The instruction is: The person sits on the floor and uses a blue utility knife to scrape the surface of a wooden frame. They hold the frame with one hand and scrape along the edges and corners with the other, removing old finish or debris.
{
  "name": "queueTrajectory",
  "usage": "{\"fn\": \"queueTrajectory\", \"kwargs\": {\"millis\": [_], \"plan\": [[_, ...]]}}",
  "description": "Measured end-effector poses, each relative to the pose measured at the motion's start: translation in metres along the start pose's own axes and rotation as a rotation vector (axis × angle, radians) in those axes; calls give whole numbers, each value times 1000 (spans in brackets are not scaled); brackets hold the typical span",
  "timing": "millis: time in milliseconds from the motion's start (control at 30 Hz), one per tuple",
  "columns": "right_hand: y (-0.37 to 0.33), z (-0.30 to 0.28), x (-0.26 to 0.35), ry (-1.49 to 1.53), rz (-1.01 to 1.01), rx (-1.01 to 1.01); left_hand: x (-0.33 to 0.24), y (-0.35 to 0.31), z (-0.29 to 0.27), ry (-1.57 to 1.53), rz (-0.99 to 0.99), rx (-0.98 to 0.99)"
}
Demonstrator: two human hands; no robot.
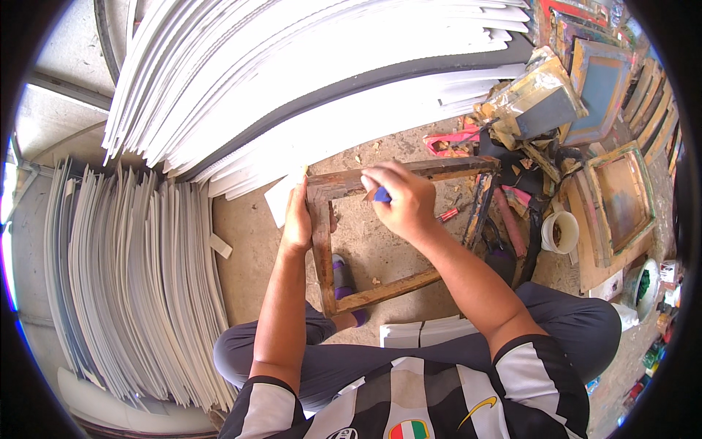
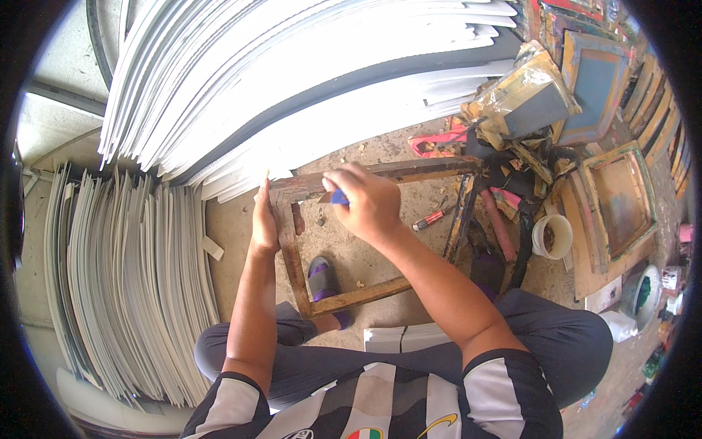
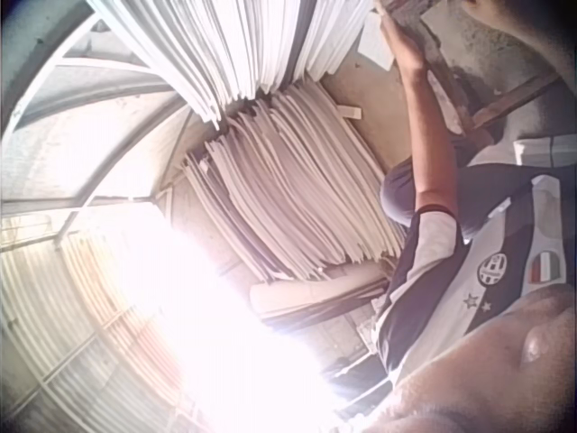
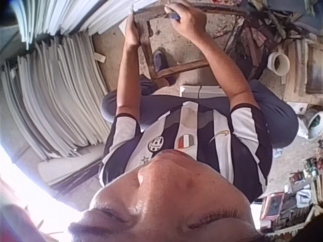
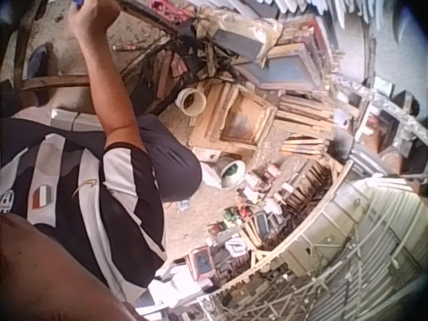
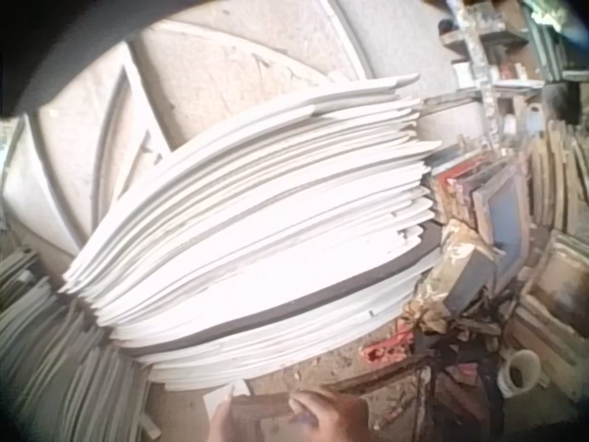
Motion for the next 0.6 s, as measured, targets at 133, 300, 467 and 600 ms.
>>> {"fn": "queueTrajectory", "kwargs": {"millis": [133,300,467,600], "plan": [[16,-17,-69,-103,277,71,10,5,-10,-32,-7,-15],[39,-95,-167,-604,625,254,23,13,-30,-74,11,42],[-20,-160,-284,-713,1067,331,45,25,-57,-152,-29,-7],[-88,-137,-318,-91,1349,157,55,36,-71,-170,-11,-13]]}}
Point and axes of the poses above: each hand's wrist, its own y-axis towards the middle knuckle, its own z-axis out of the palm, x = y × z, the point moved 9 cm from there along y, towards the middle knuckle, and after that the axes turned 10 degrees about -x, right-handed, at the moved point
